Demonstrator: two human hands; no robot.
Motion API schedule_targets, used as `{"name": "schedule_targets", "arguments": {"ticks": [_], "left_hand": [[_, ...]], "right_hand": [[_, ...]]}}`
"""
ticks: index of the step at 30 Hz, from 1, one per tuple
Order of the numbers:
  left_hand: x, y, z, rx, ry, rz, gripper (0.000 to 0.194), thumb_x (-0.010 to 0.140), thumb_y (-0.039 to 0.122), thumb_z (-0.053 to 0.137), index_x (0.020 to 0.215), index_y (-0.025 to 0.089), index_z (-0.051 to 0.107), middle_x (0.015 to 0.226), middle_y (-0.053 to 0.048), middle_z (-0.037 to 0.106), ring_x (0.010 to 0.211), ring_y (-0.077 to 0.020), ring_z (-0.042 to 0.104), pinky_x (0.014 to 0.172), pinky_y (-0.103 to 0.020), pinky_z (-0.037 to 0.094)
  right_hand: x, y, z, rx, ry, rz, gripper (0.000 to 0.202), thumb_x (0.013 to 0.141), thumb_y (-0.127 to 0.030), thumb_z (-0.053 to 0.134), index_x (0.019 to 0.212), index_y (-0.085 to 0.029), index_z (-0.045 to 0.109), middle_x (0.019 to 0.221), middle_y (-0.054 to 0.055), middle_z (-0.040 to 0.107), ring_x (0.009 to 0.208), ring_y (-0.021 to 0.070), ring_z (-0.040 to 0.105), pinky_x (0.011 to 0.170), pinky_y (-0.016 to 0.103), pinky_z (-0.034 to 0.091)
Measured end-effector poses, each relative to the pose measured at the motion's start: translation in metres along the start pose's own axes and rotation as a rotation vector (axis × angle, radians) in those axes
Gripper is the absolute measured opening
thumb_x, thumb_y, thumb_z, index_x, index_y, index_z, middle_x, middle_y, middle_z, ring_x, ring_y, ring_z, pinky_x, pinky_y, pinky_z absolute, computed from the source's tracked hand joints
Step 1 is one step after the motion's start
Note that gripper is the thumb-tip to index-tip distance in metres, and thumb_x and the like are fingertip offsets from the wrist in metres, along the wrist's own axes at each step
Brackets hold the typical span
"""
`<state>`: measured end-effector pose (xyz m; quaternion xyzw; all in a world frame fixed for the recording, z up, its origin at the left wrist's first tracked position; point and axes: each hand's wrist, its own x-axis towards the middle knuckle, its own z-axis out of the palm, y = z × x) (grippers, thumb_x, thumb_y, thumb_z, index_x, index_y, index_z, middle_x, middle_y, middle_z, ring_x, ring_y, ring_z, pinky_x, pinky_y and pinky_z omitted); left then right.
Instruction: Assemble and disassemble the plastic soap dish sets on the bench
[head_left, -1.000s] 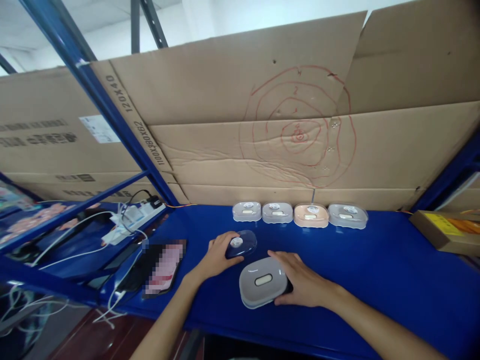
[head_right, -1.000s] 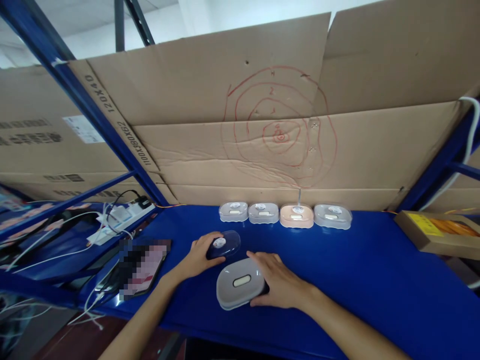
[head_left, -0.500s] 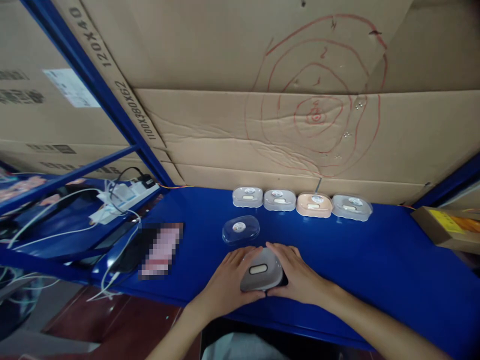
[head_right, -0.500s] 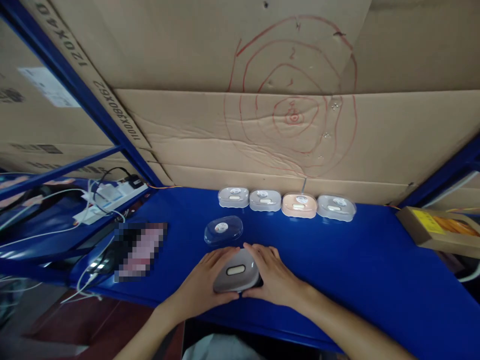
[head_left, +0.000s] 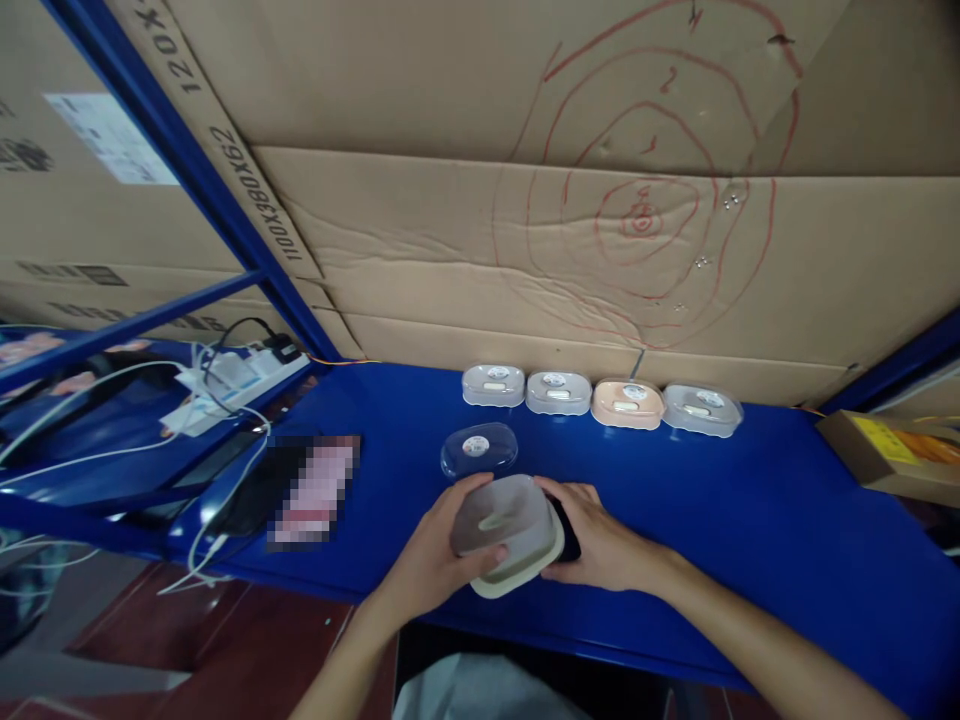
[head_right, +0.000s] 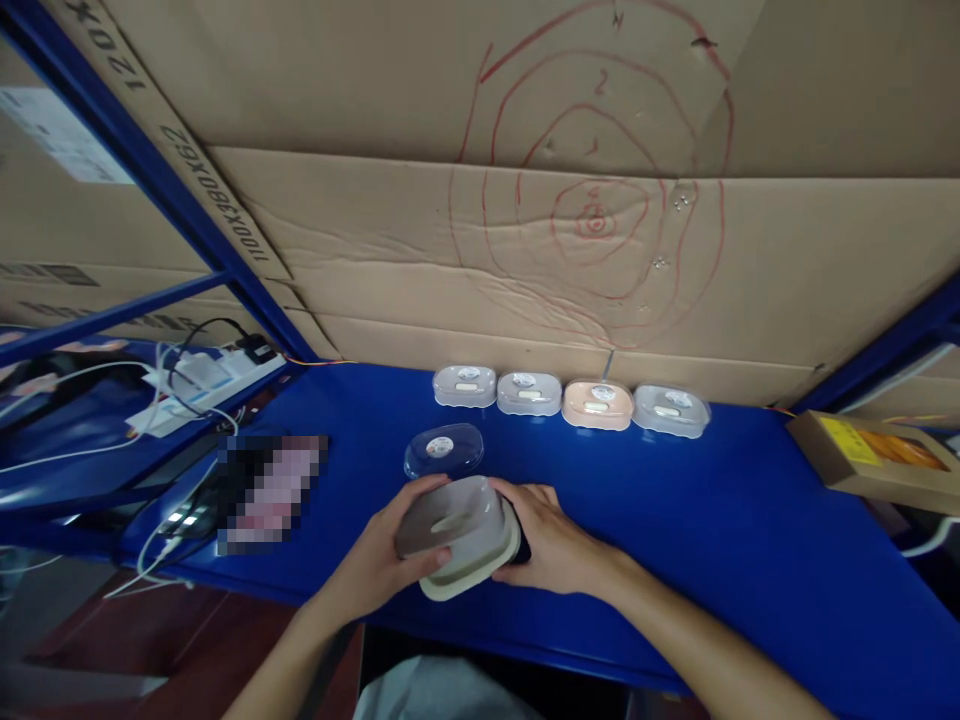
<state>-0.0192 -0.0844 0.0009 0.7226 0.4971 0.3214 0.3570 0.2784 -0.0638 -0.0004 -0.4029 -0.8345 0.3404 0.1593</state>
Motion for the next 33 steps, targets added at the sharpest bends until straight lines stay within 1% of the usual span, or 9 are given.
{"name": "schedule_targets", "arguments": {"ticks": [5, 12, 15, 18, 21, 24, 27, 30, 33], "left_hand": [[-0.002, -0.015, -0.018, 0.219, 0.221, 0.119, 0.058, 0.098, 0.048, 0.074, 0.148, 0.029, 0.052, 0.153, -0.012, 0.059, 0.140, -0.0330, 0.060, 0.117, -0.051, 0.050], [0.001, -0.016, 0.004, 0.564, 0.136, 0.278, 0.056, 0.097, 0.043, 0.078, 0.147, 0.028, 0.056, 0.164, -0.014, 0.046, 0.151, -0.0383, 0.045, 0.123, -0.059, 0.038], [0.008, -0.012, 0.013, 0.595, 0.043, 0.285, 0.053, 0.099, 0.047, 0.076, 0.145, 0.028, 0.061, 0.167, -0.014, 0.044, 0.155, -0.0394, 0.039, 0.125, -0.061, 0.035], [0.015, -0.012, 0.008, 0.611, -0.007, 0.301, 0.041, 0.109, 0.044, 0.059, 0.147, 0.032, 0.062, 0.173, -0.011, 0.038, 0.160, -0.0378, 0.033, 0.127, -0.065, 0.027], [0.020, -0.013, -0.001, 0.625, 0.033, 0.326, 0.045, 0.114, 0.040, 0.041, 0.156, 0.031, 0.056, 0.179, -0.013, 0.026, 0.163, -0.0374, 0.026, 0.128, -0.068, 0.020], [0.019, -0.008, -0.002, 0.642, 0.121, 0.271, 0.050, 0.114, 0.043, 0.040, 0.162, 0.029, 0.048, 0.179, -0.016, 0.024, 0.165, -0.0391, 0.022, 0.127, -0.069, 0.022], [0.017, 0.004, 0.015, 0.676, 0.179, 0.128, 0.055, 0.114, 0.045, 0.041, 0.166, 0.027, 0.043, 0.178, -0.019, 0.027, 0.165, -0.0414, 0.024, 0.123, -0.071, 0.029], [0.024, 0.017, 0.047, 0.706, 0.223, 0.085, 0.061, 0.112, 0.053, 0.046, 0.167, 0.026, 0.042, 0.176, -0.025, 0.028, 0.162, -0.0466, 0.029, 0.119, -0.076, 0.032], [0.043, 0.026, 0.073, 0.786, 0.361, 0.035, 0.061, 0.111, 0.052, 0.047, 0.165, 0.025, 0.046, 0.174, -0.025, 0.034, 0.160, -0.0495, 0.032, 0.119, -0.079, 0.030]], "right_hand": [[-0.009, 0.000, -0.014, -0.026, -0.108, -0.041, 0.127, 0.070, -0.046, 0.094, 0.172, -0.026, 0.021, 0.161, 0.016, 0.048, 0.147, 0.0386, 0.042, 0.124, 0.055, 0.034], [-0.024, -0.011, -0.026, -0.062, -0.220, -0.104, 0.127, 0.073, -0.049, 0.090, 0.175, -0.028, 0.017, 0.164, 0.015, 0.047, 0.147, 0.0399, 0.044, 0.125, 0.057, 0.032], [-0.025, -0.012, -0.022, -0.097, -0.205, -0.129, 0.128, 0.075, -0.050, 0.091, 0.175, -0.027, 0.016, 0.163, 0.015, 0.049, 0.148, 0.0396, 0.046, 0.126, 0.057, 0.030], [-0.022, -0.009, -0.013, -0.134, -0.149, -0.112, 0.128, 0.076, -0.051, 0.092, 0.175, -0.028, 0.015, 0.161, 0.016, 0.052, 0.148, 0.0380, 0.049, 0.126, 0.056, 0.031], [-0.019, -0.003, -0.005, -0.181, -0.053, -0.061, 0.123, 0.078, -0.050, 0.093, 0.174, -0.029, 0.019, 0.166, 0.016, 0.048, 0.152, 0.0382, 0.045, 0.127, 0.056, 0.032], [-0.015, 0.003, 0.003, -0.213, 0.009, -0.038, 0.115, 0.082, -0.056, 0.089, 0.174, -0.029, 0.024, 0.173, 0.017, 0.040, 0.156, 0.0404, 0.041, 0.127, 0.059, 0.032], [-0.012, 0.005, 0.009, -0.234, 0.046, -0.051, 0.105, 0.088, -0.061, 0.082, 0.172, -0.028, 0.030, 0.174, 0.018, 0.037, 0.157, 0.0410, 0.039, 0.127, 0.061, 0.033], [-0.009, 0.004, 0.015, -0.259, 0.087, -0.050, 0.098, 0.090, -0.059, 0.081, 0.169, -0.025, 0.036, 0.172, 0.019, 0.040, 0.156, 0.0418, 0.041, 0.127, 0.062, 0.033], [-0.008, 0.003, 0.016, -0.271, 0.088, -0.050, 0.099, 0.089, -0.057, 0.081, 0.169, -0.024, 0.035, 0.171, 0.020, 0.042, 0.155, 0.0426, 0.042, 0.125, 0.063, 0.035]]}}
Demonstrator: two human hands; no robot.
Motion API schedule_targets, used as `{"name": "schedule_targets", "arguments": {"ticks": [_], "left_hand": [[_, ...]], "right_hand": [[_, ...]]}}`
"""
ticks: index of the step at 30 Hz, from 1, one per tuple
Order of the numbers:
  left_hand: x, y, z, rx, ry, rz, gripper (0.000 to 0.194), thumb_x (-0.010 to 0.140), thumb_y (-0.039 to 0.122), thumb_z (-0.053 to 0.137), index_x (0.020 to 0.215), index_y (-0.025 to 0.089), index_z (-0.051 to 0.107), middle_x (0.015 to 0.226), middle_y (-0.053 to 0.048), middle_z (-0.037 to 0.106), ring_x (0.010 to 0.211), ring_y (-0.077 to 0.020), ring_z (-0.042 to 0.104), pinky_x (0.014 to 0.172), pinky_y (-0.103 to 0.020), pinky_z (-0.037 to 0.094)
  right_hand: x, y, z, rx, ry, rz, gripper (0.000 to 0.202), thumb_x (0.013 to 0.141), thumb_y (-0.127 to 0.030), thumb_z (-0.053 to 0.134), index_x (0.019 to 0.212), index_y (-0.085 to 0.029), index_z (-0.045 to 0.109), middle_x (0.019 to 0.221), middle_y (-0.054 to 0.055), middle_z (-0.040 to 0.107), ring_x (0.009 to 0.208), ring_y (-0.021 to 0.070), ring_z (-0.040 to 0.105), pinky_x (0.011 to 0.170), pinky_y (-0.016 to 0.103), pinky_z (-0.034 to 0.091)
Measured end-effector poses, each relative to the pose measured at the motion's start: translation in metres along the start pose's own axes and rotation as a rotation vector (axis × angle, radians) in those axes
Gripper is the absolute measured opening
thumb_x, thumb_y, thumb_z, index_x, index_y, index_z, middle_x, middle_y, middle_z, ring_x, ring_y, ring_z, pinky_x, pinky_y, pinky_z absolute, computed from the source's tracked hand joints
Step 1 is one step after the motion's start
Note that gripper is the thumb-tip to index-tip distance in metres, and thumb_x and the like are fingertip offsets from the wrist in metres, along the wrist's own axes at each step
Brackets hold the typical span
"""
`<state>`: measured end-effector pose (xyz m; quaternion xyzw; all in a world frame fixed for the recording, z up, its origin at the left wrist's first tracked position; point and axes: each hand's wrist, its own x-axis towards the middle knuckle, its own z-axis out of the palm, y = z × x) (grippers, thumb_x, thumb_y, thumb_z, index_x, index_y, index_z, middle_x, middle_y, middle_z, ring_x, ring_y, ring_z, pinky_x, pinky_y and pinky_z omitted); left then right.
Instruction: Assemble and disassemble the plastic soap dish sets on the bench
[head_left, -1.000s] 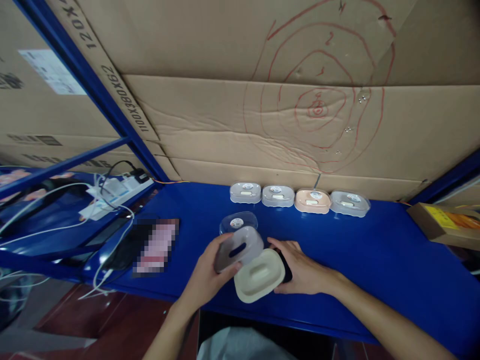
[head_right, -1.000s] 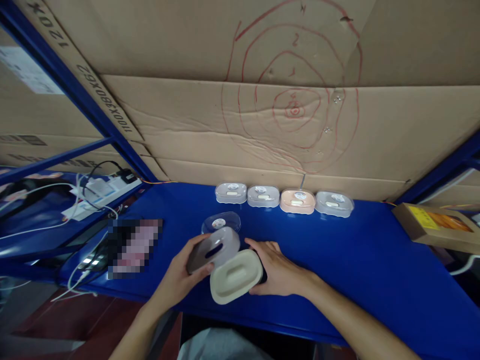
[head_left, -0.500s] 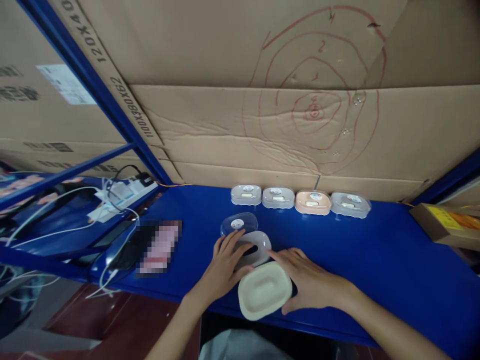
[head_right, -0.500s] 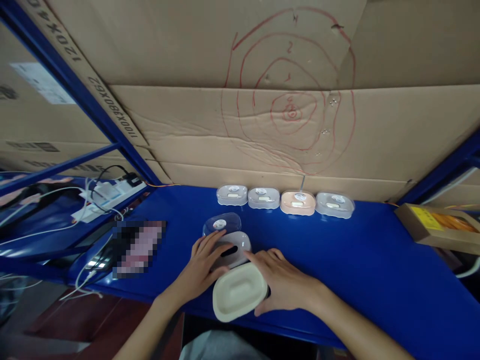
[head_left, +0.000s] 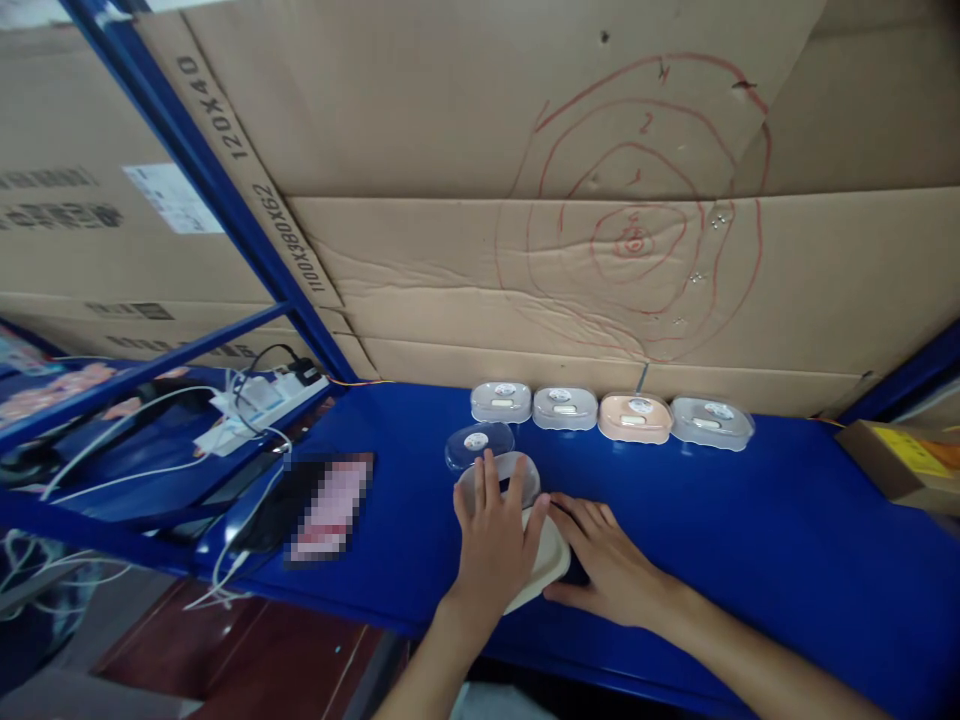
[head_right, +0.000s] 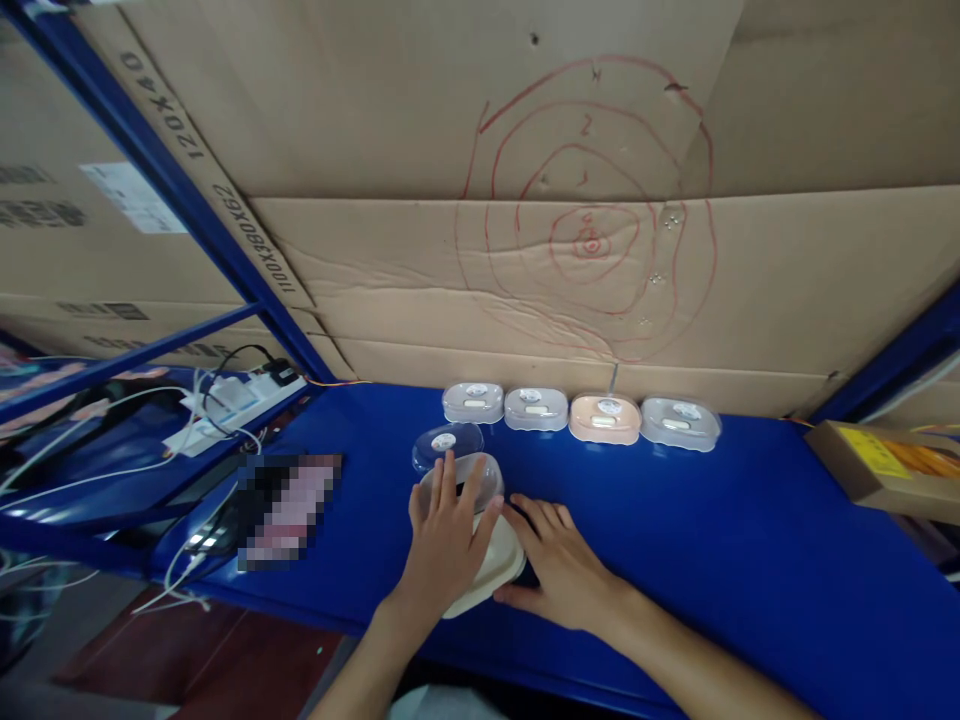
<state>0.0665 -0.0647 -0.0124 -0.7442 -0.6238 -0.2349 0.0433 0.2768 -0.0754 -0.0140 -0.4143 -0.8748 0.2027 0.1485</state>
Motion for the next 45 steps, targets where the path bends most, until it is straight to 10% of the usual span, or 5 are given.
{"name": "schedule_targets", "arguments": {"ticks": [11, 22, 34, 45], "left_hand": [[0.022, -0.028, 0.003, 0.110, -0.001, -0.116, 0.062, 0.109, 0.051, 0.052, 0.161, 0.018, 0.054, 0.167, -0.029, 0.044, 0.158, -0.0509, 0.037, 0.120, -0.081, 0.026], [0.075, -0.079, -0.012, 0.072, -0.070, -0.187, 0.056, 0.112, 0.054, 0.043, 0.155, 0.022, 0.058, 0.169, -0.025, 0.043, 0.157, -0.0478, 0.039, 0.116, -0.075, 0.036], [0.061, -0.048, 0.013, 0.145, -0.012, -0.232, 0.065, 0.110, 0.055, 0.047, 0.159, 0.014, 0.055, 0.165, -0.031, 0.045, 0.157, -0.0526, 0.037, 0.119, -0.082, 0.022], [0.070, -0.074, 0.019, 0.161, 0.002, -0.180, 0.053, 0.109, 0.044, 0.051, 0.154, 0.017, 0.059, 0.162, -0.022, 0.054, 0.152, -0.0434, 0.046, 0.123, -0.079, 0.022]], "right_hand": [[-0.005, 0.000, -0.016, -0.007, -0.102, -0.033, 0.083, 0.103, -0.057, 0.065, 0.171, -0.026, 0.030, 0.176, 0.017, 0.034, 0.159, 0.0395, 0.037, 0.127, 0.063, 0.033], [0.003, -0.016, 0.005, -0.001, 0.056, -0.228, 0.025, 0.106, -0.039, 0.063, 0.123, -0.024, 0.072, 0.125, 0.012, 0.068, 0.110, 0.0257, 0.065, 0.100, 0.042, 0.054], [0.042, -0.043, 0.025, -0.009, 0.048, -0.162, 0.027, 0.099, -0.030, 0.071, 0.125, -0.021, 0.067, 0.126, 0.012, 0.066, 0.115, 0.0304, 0.067, 0.102, 0.049, 0.056], [0.041, -0.032, 0.020, 0.091, -0.026, -0.263, 0.057, 0.098, -0.029, 0.070, 0.152, -0.021, 0.054, 0.160, 0.015, 0.052, 0.147, 0.0286, 0.054, 0.124, 0.043, 0.046]]}}
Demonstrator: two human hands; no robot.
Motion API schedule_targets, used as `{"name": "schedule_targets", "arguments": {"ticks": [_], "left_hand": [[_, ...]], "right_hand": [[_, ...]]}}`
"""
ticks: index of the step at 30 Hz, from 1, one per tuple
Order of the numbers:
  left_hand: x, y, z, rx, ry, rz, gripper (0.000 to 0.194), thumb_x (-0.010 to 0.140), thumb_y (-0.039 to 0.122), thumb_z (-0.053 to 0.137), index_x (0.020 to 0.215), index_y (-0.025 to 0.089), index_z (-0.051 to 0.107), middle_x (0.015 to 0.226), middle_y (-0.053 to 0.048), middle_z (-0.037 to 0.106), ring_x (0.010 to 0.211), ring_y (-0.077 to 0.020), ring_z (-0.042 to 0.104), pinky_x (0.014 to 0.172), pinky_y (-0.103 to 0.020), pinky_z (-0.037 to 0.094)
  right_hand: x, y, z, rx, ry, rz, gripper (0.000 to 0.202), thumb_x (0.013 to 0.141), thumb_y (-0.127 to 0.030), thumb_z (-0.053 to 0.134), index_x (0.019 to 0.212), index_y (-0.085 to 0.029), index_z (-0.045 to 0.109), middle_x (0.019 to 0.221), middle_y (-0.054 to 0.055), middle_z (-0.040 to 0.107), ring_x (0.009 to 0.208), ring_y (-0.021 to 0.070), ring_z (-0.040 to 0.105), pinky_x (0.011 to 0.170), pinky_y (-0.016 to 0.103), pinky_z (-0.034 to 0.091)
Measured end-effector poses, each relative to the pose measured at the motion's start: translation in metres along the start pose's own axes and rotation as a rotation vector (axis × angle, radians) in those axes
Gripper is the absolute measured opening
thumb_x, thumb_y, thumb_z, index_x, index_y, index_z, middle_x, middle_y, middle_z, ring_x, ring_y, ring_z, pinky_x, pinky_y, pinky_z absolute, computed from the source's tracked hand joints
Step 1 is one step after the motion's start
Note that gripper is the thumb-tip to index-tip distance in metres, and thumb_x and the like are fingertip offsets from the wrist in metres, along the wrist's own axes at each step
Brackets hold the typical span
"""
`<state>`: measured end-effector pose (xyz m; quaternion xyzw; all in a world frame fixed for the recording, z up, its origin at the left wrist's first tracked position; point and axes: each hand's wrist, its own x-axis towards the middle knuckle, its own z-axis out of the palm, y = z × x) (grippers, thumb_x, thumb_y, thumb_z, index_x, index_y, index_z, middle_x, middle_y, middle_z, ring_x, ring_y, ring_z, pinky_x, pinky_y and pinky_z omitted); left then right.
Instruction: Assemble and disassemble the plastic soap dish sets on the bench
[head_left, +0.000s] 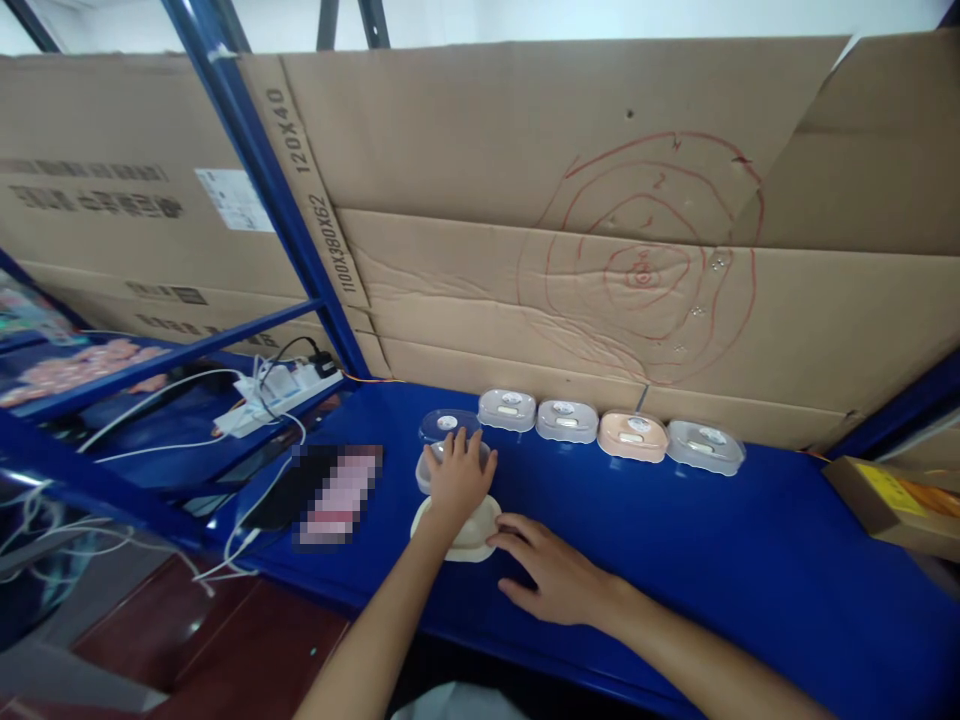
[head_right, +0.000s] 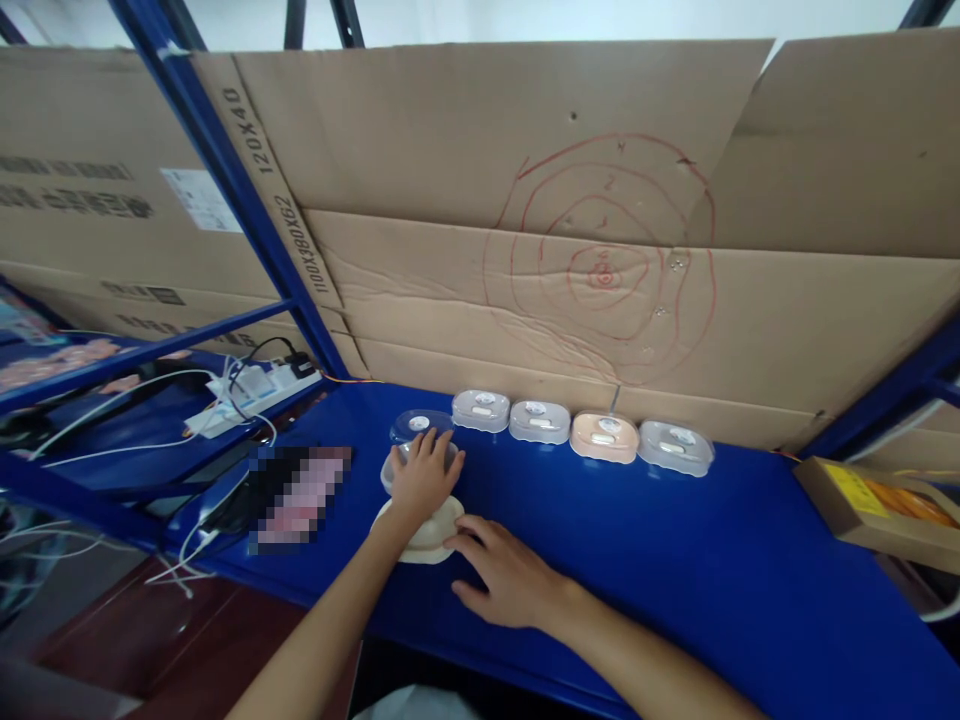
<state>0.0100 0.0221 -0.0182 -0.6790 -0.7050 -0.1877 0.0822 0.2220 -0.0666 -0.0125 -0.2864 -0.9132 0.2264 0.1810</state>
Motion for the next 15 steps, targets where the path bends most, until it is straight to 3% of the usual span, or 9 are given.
{"name": "schedule_targets", "arguments": {"ticks": [4, 8, 12, 15], "left_hand": [[0.014, -0.018, -0.001, -0.015, -0.013, 0.049, 0.046, 0.110, 0.040, 0.054, 0.150, 0.020, 0.062, 0.161, -0.017, 0.057, 0.152, -0.0404, 0.048, 0.125, -0.077, 0.023], [0.031, -0.043, -0.003, -0.015, -0.029, 0.125, 0.042, 0.109, 0.037, 0.062, 0.147, 0.019, 0.064, 0.158, -0.014, 0.059, 0.152, -0.0354, 0.049, 0.128, -0.068, 0.029], [0.042, -0.059, -0.003, -0.022, -0.039, 0.183, 0.040, 0.108, 0.034, 0.065, 0.145, 0.019, 0.065, 0.156, -0.013, 0.061, 0.150, -0.0337, 0.052, 0.127, -0.066, 0.034], [0.043, -0.063, -0.002, -0.033, -0.032, 0.198, 0.039, 0.108, 0.032, 0.064, 0.145, 0.019, 0.065, 0.155, -0.013, 0.062, 0.150, -0.0338, 0.053, 0.126, -0.066, 0.035]], "right_hand": [[0.023, -0.003, 0.014, -0.024, 0.008, -0.046, 0.057, 0.101, -0.032, 0.068, 0.154, -0.021, 0.055, 0.158, 0.017, 0.054, 0.147, 0.0313, 0.054, 0.123, 0.048, 0.046], [0.055, -0.004, 0.017, -0.053, 0.013, -0.109, 0.060, 0.099, -0.037, 0.072, 0.154, -0.020, 0.057, 0.156, 0.017, 0.057, 0.142, 0.0299, 0.059, 0.120, 0.045, 0.049], [0.099, 0.018, -0.020, -0.107, 0.039, -0.164, 0.045, 0.099, -0.041, 0.073, 0.142, -0.029, 0.068, 0.154, 0.007, 0.063, 0.140, 0.0217, 0.063, 0.118, 0.034, 0.050], [0.136, 0.048, -0.058, -0.209, 0.178, -0.027, 0.040, 0.112, -0.030, 0.051, 0.150, -0.024, 0.061, 0.159, 0.012, 0.058, 0.149, 0.0235, 0.054, 0.126, 0.045, 0.042]]}}
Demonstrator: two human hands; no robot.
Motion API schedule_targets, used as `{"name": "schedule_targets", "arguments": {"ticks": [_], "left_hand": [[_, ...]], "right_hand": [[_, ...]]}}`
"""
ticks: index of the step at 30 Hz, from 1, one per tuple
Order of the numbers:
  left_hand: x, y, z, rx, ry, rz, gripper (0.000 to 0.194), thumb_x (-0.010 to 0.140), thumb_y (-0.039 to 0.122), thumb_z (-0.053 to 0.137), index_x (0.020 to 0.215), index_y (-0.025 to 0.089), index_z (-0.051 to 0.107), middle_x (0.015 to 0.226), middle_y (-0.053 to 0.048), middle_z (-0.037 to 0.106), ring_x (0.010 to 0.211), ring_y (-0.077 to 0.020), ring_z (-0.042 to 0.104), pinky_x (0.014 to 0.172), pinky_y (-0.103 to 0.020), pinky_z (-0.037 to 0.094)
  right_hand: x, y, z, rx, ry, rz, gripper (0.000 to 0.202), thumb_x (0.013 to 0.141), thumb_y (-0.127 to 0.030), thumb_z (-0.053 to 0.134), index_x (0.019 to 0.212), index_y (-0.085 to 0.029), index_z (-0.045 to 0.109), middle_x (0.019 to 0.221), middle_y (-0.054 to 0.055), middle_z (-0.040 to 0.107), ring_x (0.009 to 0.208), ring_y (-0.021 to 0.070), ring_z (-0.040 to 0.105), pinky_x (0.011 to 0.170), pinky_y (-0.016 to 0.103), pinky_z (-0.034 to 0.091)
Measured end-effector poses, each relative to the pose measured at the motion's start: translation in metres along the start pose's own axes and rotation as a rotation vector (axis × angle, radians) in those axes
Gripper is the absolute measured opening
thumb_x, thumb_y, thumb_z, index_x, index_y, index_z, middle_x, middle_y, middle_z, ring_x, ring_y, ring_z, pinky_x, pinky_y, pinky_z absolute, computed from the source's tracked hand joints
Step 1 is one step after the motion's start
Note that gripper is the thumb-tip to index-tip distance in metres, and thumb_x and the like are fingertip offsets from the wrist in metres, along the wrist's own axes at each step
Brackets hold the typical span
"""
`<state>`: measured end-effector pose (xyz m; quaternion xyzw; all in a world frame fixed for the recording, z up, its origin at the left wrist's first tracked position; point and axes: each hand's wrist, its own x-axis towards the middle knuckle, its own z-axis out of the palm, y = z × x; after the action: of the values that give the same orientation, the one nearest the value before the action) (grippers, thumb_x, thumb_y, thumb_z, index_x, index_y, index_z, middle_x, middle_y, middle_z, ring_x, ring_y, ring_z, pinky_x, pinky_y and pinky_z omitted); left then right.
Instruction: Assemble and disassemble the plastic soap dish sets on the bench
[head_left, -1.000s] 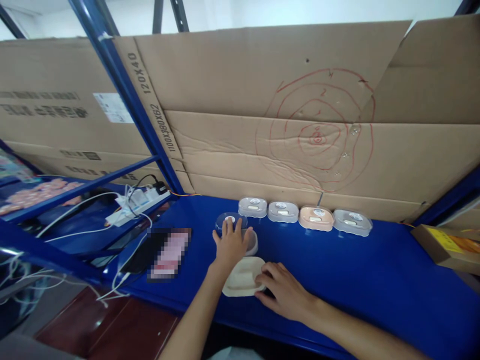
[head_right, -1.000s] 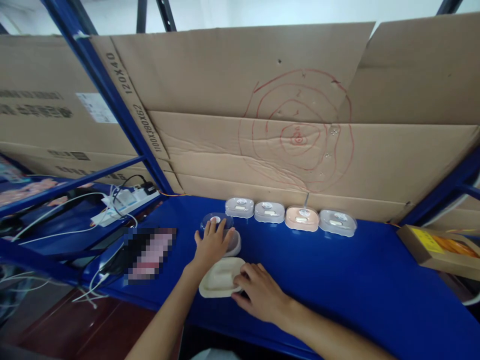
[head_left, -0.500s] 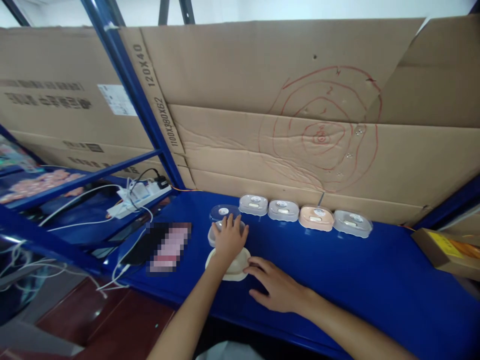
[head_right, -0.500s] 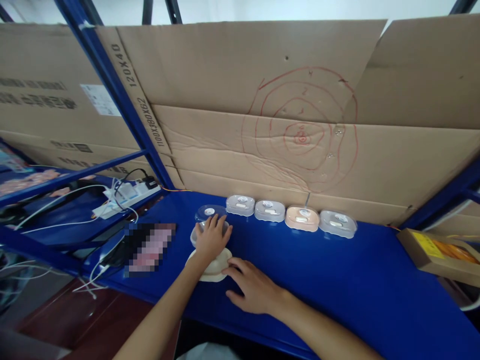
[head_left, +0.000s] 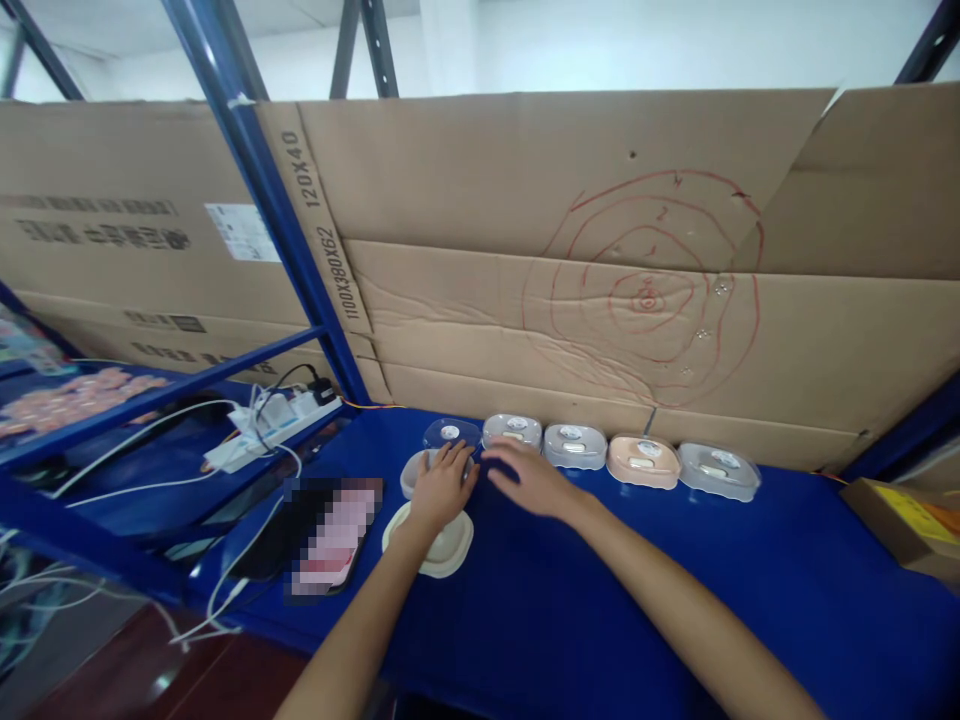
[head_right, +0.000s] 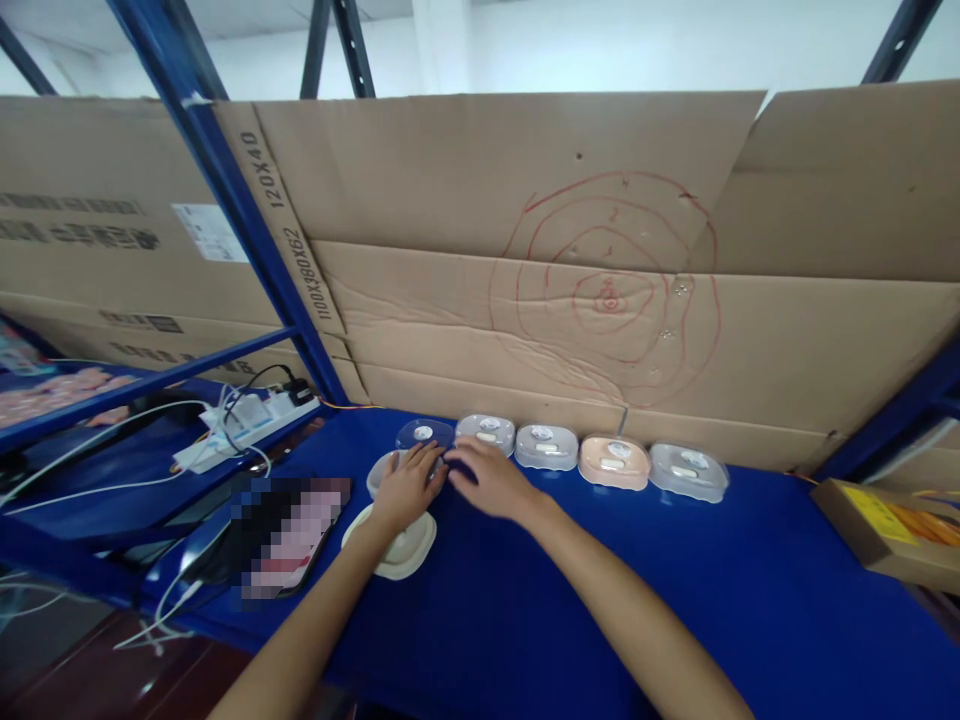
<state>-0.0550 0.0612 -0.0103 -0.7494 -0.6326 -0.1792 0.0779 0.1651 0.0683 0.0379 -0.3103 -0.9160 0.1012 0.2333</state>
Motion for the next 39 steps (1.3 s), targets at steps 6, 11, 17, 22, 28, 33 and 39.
{"name": "schedule_targets", "arguments": {"ticks": [6, 11, 17, 22, 28, 33, 39], "left_hand": [[-0.002, -0.002, 0.003, -0.017, 0.029, 0.011, 0.036, 0.110, 0.030, 0.060, 0.144, 0.021, 0.066, 0.153, -0.013, 0.065, 0.149, -0.0336, 0.054, 0.126, -0.066, 0.035], [-0.003, -0.004, 0.009, -0.035, 0.044, 0.046, 0.045, 0.112, 0.030, 0.052, 0.155, 0.019, 0.056, 0.150, -0.016, 0.067, 0.149, -0.0343, 0.055, 0.124, -0.067, 0.036], [-0.003, 0.004, -0.011, -0.060, 0.079, 0.112, 0.047, 0.114, 0.030, 0.038, 0.156, 0.020, 0.056, 0.159, -0.014, 0.060, 0.152, -0.0330, 0.053, 0.128, -0.066, 0.030], [-0.050, 0.023, -0.034, -0.042, 0.176, 0.089, 0.055, 0.113, 0.044, 0.041, 0.158, 0.017, 0.055, 0.166, -0.019, 0.050, 0.154, -0.0376, 0.049, 0.127, -0.065, 0.031], [-0.077, 0.023, -0.017, 0.037, 0.042, -0.174, 0.062, 0.104, 0.048, 0.060, 0.160, 0.020, 0.055, 0.170, -0.024, 0.042, 0.160, -0.0489, 0.033, 0.118, -0.084, 0.026], [-0.054, 0.010, -0.017, -0.042, -0.002, -0.176, 0.059, 0.105, 0.043, 0.058, 0.158, 0.016, 0.055, 0.167, -0.027, 0.045, 0.159, -0.0507, 0.034, 0.118, -0.085, 0.026], [-0.046, 0.031, -0.033, -0.339, -0.149, 0.127, 0.066, 0.109, 0.048, 0.052, 0.166, 0.018, 0.039, 0.176, -0.021, 0.032, 0.164, -0.0364, 0.029, 0.132, -0.062, 0.026]], "right_hand": [[0.031, 0.036, 0.006, -0.213, 0.030, 0.166, 0.053, 0.101, -0.040, 0.073, 0.149, -0.021, 0.059, 0.162, 0.013, 0.052, 0.148, 0.0367, 0.051, 0.123, 0.067, 0.039], [-0.007, 0.005, 0.026, -0.260, 0.028, 0.154, 0.058, 0.100, -0.032, 0.073, 0.153, -0.018, 0.056, 0.155, 0.019, 0.058, 0.148, 0.0370, 0.050, 0.128, 0.063, 0.033], [-0.081, -0.028, 0.013, -0.241, 0.090, 0.174, 0.041, 0.100, -0.027, 0.069, 0.140, -0.020, 0.063, 0.137, 0.019, 0.063, 0.143, 0.0368, 0.053, 0.120, 0.063, 0.041], [-0.122, -0.029, -0.010, -0.215, 0.100, 0.109, 0.041, 0.097, -0.031, 0.076, 0.135, -0.025, 0.064, 0.133, 0.013, 0.066, 0.133, 0.0332, 0.060, 0.111, 0.055, 0.050], [-0.126, -0.018, -0.003, -0.164, 0.137, 0.081, 0.039, 0.101, -0.034, 0.070, 0.139, -0.025, 0.063, 0.137, 0.014, 0.065, 0.139, 0.0349, 0.056, 0.117, 0.060, 0.044], [-0.127, -0.014, 0.008, -0.132, 0.168, 0.075, 0.038, 0.102, -0.036, 0.070, 0.139, -0.027, 0.067, 0.133, 0.014, 0.067, 0.139, 0.0347, 0.058, 0.120, 0.062, 0.040], [-0.129, -0.013, 0.014, -0.083, 0.232, 0.102, 0.039, 0.099, -0.036, 0.072, 0.136, -0.025, 0.069, 0.136, 0.016, 0.067, 0.149, 0.0400, 0.051, 0.121, 0.069, 0.037]]}}
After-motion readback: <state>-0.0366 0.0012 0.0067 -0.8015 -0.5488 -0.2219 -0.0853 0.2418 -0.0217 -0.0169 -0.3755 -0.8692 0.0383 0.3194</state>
